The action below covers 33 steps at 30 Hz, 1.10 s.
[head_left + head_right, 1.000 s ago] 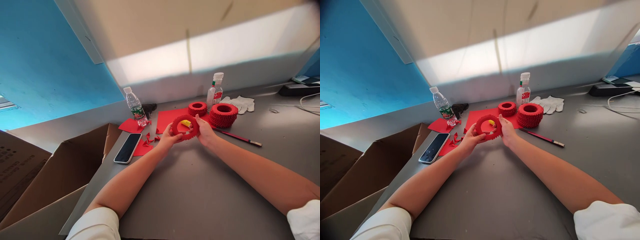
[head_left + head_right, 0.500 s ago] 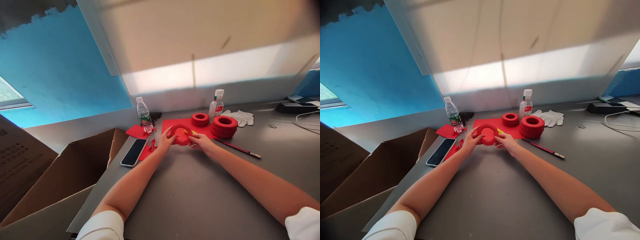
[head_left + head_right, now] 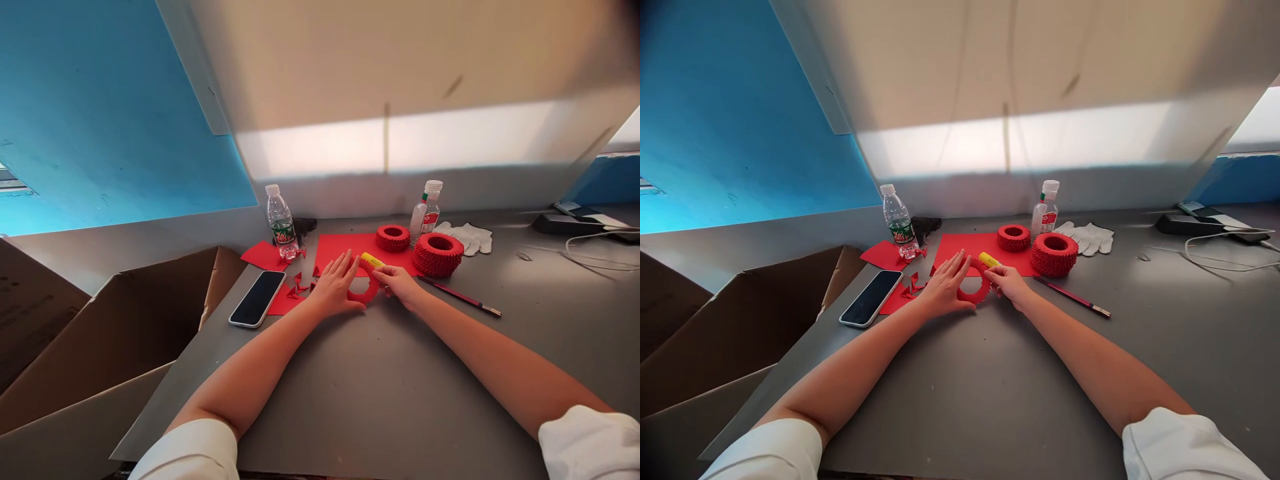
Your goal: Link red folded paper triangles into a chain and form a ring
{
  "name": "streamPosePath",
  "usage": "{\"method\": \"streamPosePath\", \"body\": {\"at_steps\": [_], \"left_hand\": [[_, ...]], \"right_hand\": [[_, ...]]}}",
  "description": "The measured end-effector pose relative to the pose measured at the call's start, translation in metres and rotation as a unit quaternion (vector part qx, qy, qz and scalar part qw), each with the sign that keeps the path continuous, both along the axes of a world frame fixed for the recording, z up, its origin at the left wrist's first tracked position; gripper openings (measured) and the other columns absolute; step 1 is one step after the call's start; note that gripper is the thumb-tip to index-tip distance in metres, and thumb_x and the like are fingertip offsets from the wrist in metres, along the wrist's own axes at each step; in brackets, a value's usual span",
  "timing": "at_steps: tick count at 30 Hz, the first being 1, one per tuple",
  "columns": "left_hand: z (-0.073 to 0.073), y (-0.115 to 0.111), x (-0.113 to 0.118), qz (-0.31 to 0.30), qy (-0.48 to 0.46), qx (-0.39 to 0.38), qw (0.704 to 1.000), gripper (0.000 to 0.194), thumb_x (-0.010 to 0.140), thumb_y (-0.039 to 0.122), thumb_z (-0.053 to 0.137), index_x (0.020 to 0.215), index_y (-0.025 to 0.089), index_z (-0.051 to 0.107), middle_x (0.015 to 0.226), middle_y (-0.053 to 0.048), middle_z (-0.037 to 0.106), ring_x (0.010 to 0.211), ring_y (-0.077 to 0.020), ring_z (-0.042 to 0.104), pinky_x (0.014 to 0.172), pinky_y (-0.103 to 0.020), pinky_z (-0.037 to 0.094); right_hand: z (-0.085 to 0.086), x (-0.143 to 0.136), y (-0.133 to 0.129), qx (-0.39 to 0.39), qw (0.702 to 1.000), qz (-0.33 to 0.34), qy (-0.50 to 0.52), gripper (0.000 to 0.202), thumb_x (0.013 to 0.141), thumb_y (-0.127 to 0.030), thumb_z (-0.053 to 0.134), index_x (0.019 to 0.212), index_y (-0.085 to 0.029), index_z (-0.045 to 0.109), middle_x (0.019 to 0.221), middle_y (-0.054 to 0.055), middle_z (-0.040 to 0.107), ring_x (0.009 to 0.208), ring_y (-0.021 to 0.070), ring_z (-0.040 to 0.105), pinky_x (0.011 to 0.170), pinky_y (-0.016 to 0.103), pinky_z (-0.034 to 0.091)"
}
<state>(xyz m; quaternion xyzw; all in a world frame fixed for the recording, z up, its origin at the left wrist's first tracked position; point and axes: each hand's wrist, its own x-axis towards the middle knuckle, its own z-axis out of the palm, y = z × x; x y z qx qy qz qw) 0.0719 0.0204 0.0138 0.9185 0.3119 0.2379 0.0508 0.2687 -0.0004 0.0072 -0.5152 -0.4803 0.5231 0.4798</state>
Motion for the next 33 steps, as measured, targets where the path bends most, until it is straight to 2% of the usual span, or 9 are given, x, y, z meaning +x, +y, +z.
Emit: {"method": "streamPosePath", "body": {"at_steps": [5, 11, 17, 21, 23, 25, 29, 31, 33], "left_hand": [[-0.005, -0.003, 0.003, 0.022, 0.048, 0.059, 0.997, 0.109, 0.058, 0.067, 0.059, 0.14, 0.014, 0.009, 0.144, -0.018, 0.014, 0.133, -0.0301, 0.011, 0.105, -0.047, 0.01], [-0.009, -0.006, 0.005, 0.025, 0.044, 0.026, 0.998, 0.106, 0.06, 0.062, 0.061, 0.139, 0.014, 0.01, 0.143, -0.021, 0.016, 0.13, -0.0343, 0.019, 0.102, -0.046, 0.019], [-0.011, -0.007, 0.006, 0.023, 0.039, 0.01, 0.999, 0.104, 0.06, 0.06, 0.062, 0.139, 0.011, 0.013, 0.141, -0.022, 0.021, 0.129, -0.0346, 0.02, 0.102, -0.046, 0.018], [0.003, -0.002, 0.001, 0.017, 0.012, -0.014, 1.0, 0.101, 0.06, 0.064, 0.059, 0.139, 0.019, 0.015, 0.142, -0.015, 0.022, 0.131, -0.0321, 0.017, 0.104, -0.045, 0.016], [0.013, 0.003, -0.006, 0.044, -0.04, -0.015, 0.998, 0.088, 0.069, 0.061, 0.054, 0.139, 0.02, 0.018, 0.141, -0.013, 0.026, 0.13, -0.0287, 0.021, 0.104, -0.041, 0.017], [0.023, 0.008, -0.014, 0.085, -0.1, -0.015, 0.991, 0.071, 0.079, 0.054, 0.046, 0.137, 0.02, 0.023, 0.136, -0.013, 0.036, 0.125, -0.0264, 0.031, 0.102, -0.039, 0.022], [0.032, 0.016, -0.03, 0.13, -0.16, -0.013, 0.978, 0.056, 0.084, 0.048, 0.04, 0.132, 0.021, 0.034, 0.121, -0.01, 0.051, 0.114, -0.025, 0.042, 0.095, -0.038, 0.031], [0.033, 0.019, -0.034, 0.138, -0.166, 0.005, 0.976, 0.052, 0.086, 0.048, 0.037, 0.13, 0.02, 0.037, 0.116, -0.009, 0.053, 0.11, -0.0229, 0.044, 0.093, -0.035, 0.032], [0.034, 0.021, -0.037, 0.145, -0.165, 0.028, 0.975, 0.052, 0.087, 0.048, 0.034, 0.13, 0.02, 0.037, 0.114, -0.008, 0.054, 0.109, -0.0212, 0.044, 0.093, -0.033, 0.033]], "right_hand": [[-0.006, -0.002, 0.0, -0.004, 1.0, 0.006, 0.013, 0.034, 0.061, -0.043, 0.069, 0.077, -0.015, 0.061, 0.052, -0.004, 0.052, 0.041, 0.0062, 0.041, 0.036, 0.019, 0.033], [-0.01, -0.004, 0.0, -0.009, 0.999, 0.021, 0.025, 0.03, 0.062, -0.044, 0.068, 0.072, -0.016, 0.062, 0.049, -0.004, 0.05, 0.04, 0.0067, 0.041, 0.036, 0.02, 0.033], [-0.008, -0.005, 0.001, -0.022, 0.998, 0.047, 0.018, 0.029, 0.062, -0.042, 0.068, 0.072, -0.016, 0.061, 0.052, -0.003, 0.054, 0.039, 0.0059, 0.04, 0.036, 0.02, 0.032], [-0.001, 0.002, 0.002, -0.028, 0.998, 0.059, 0.011, 0.033, 0.061, -0.039, 0.069, 0.082, -0.015, 0.062, 0.058, 0.0, 0.058, 0.039, 0.0057, 0.041, 0.035, 0.019, 0.029], [0.007, 0.009, 0.0, -0.021, 0.998, 0.052, 0.02, 0.04, 0.064, -0.039, 0.067, 0.098, -0.02, 0.058, 0.061, -0.003, 0.059, 0.04, 0.005, 0.041, 0.037, 0.018, 0.028], [0.017, 0.017, -0.002, -0.025, 0.996, 0.081, 0.034, 0.042, 0.068, -0.038, 0.064, 0.107, -0.027, 0.053, 0.064, -0.005, 0.057, 0.041, 0.0039, 0.039, 0.038, 0.017, 0.027], [0.028, 0.028, -0.006, -0.078, 0.968, 0.235, 0.031, 0.022, 0.069, -0.033, 0.064, 0.085, -0.018, 0.061, 0.063, -0.002, 0.057, 0.038, 0.0018, 0.032, 0.035, 0.017, 0.021], [0.029, 0.028, -0.006, -0.084, 0.964, 0.252, 0.024, 0.021, 0.068, -0.03, 0.065, 0.082, -0.015, 0.063, 0.064, 0.001, 0.059, 0.039, 0.0022, 0.033, 0.035, 0.017, 0.022], [0.028, 0.027, -0.005, -0.066, 0.969, 0.236, 0.038, 0.03, 0.072, -0.034, 0.062, 0.097, -0.017, 0.062, 0.08, 0.004, 0.063, 0.045, 0.0044, 0.044, 0.038, 0.018, 0.031]]}}
